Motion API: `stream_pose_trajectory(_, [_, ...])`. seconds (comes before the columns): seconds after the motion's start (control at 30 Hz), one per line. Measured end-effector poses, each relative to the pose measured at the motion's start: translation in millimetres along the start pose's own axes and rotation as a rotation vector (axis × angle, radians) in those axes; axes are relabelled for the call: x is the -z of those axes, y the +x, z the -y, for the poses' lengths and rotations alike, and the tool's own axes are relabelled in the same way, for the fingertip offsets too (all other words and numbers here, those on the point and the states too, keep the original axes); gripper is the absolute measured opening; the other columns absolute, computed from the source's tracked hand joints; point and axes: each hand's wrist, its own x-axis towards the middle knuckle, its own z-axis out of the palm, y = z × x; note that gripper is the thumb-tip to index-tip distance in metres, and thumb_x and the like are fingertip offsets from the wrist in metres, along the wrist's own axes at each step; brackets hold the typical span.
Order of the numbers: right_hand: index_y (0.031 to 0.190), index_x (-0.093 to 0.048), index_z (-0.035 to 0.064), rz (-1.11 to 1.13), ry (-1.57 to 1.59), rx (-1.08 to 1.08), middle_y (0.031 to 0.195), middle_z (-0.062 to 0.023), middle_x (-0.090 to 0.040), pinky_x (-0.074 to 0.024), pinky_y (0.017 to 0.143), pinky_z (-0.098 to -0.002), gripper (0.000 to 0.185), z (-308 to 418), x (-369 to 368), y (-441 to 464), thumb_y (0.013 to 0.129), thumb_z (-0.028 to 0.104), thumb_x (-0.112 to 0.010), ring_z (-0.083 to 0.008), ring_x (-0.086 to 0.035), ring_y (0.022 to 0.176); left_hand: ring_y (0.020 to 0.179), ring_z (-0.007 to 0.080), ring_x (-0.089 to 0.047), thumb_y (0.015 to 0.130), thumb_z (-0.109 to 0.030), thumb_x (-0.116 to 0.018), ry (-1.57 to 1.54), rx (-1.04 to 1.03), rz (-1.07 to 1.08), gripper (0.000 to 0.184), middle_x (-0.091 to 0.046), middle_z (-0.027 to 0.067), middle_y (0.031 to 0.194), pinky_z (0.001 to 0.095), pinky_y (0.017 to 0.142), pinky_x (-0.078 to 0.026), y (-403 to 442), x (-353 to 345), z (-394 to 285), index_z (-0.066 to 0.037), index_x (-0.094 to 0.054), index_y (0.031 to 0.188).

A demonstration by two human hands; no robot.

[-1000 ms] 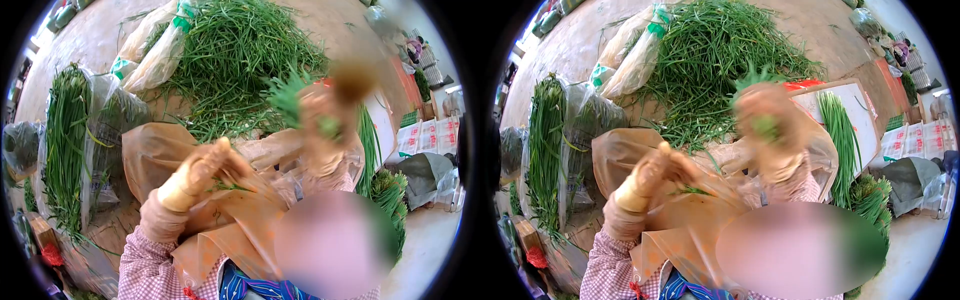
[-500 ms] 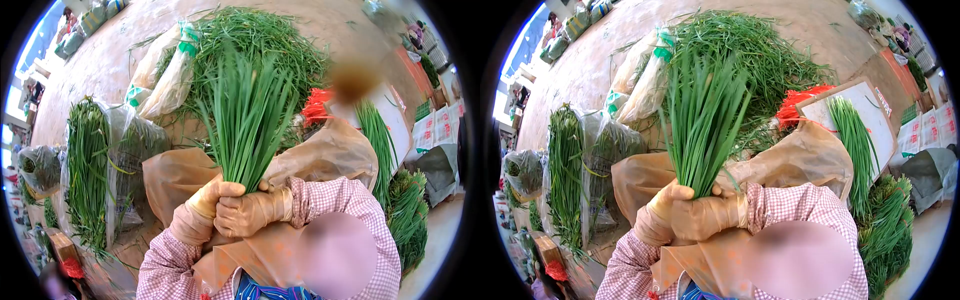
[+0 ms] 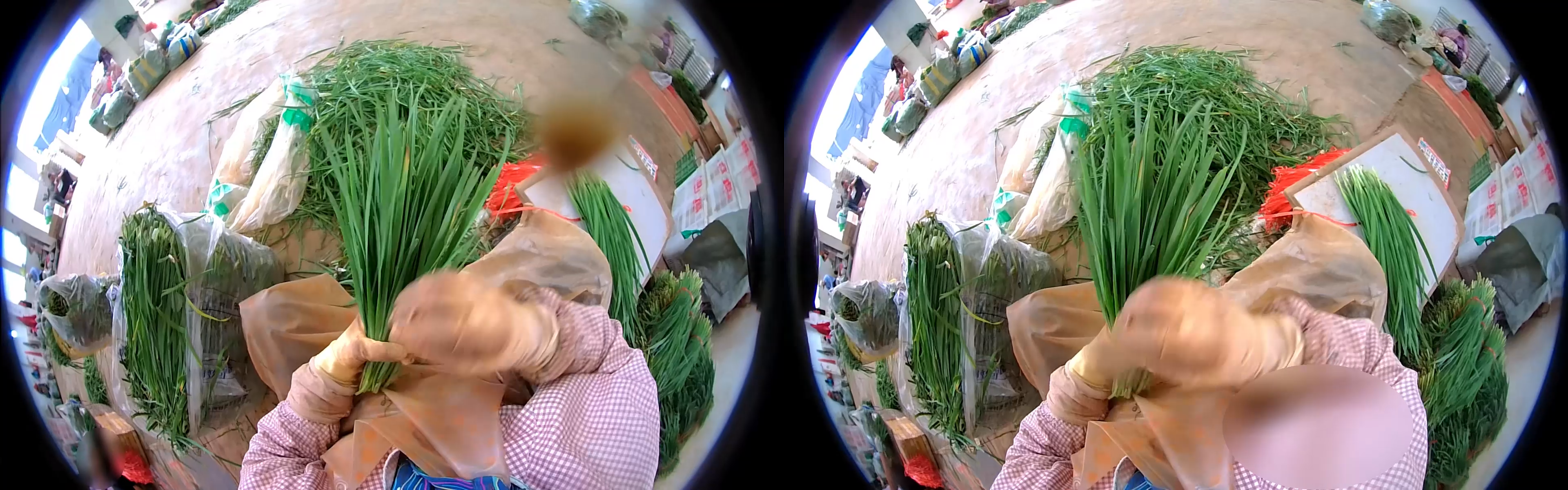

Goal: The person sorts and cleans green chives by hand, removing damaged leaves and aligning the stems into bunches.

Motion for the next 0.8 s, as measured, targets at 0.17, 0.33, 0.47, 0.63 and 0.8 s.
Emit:
stream_pose_trajectory(0.17, [0.1, -0.063, 0.0003, -0.462, 0.121, -0.35, 0.094, -0.0102, -0.068, -0.0525, 0.08, -0.0315, 0.015, 8, 41, 0, 0.086, -0.004, -0.065, -0.0194, -0.066, 0.09, 0.069, 0.0194, -0.057, 0.067, -0.004, -0.077, -0.072, -0.011, 0.116, 0.043, -0.058, 0.0086, 0.081, 0.0328, 0.064, -0.047, 5, 16, 16, -0.002, -0.054, 0.103])
stream_pose_trajectory(0.33, [0.103, -0.063, -0.0007, -0.697, 0.355, -0.501, 0.094, -0.0074, -0.067, -0.0517, 0.08, -0.0271, 0.013, 3, 45, -4, 0.09, 0.002, -0.063, -0.0133, -0.063, 0.089, 0.069, 0.0173, -0.057, 0.064, 0.003, -0.069, -0.108, 0.019, 0.075, 0.025, -0.057, 0.007, 0.074, 0.0295, 0.065, -0.048, 4, 10, 12, -0.001, -0.058, 0.086])
stream_pose_trajectory(0.47, [0.108, -0.062, -0.0012, -0.642, 0.265, -0.783, 0.09, -0.0045, -0.066, -0.0499, 0.071, -0.0219, 0.019, -4, 52, -9, 0.091, 0.007, -0.064, -0.0084, -0.061, 0.081, 0.068, 0.0201, -0.054, 0.067, -0.003, -0.076, -0.092, -0.015, 0.098, 0.038, -0.057, 0.0091, 0.079, 0.0338, 0.063, -0.046, 6, 14, 15, -0.001, -0.055, 0.1])
stream_pose_trajectory(0.63, [0.109, -0.062, -0.0006, -0.49, 0.296, -1.144, 0.082, -0.0019, -0.065, -0.0484, 0.065, -0.0213, 0.024, 0, 54, -2, 0.089, 0.011, -0.068, -0.0074, -0.059, 0.071, 0.068, 0.0198, -0.054, 0.069, -0.006, -0.075, -0.042, -0.029, 0.112, 0.036, -0.057, 0.009, 0.078, 0.0341, 0.062, -0.046, 7, 17, 19, -0.001, -0.056, 0.099])
stream_pose_trajectory(0.8, [0.11, -0.063, 0.0006, -0.38, 0.295, -1.214, 0.077, 0.0, -0.063, -0.0466, 0.059, -0.0215, 0.031, -9, 47, -9, 0.085, 0.016, -0.073, -0.006, -0.057, 0.066, 0.067, 0.0192, -0.054, 0.069, -0.008, -0.076, -0.006, -0.043, 0.123, 0.037, -0.057, 0.008, 0.077, 0.0333, 0.062, -0.046, 8, 13, 16, -0.002, -0.056, 0.099])
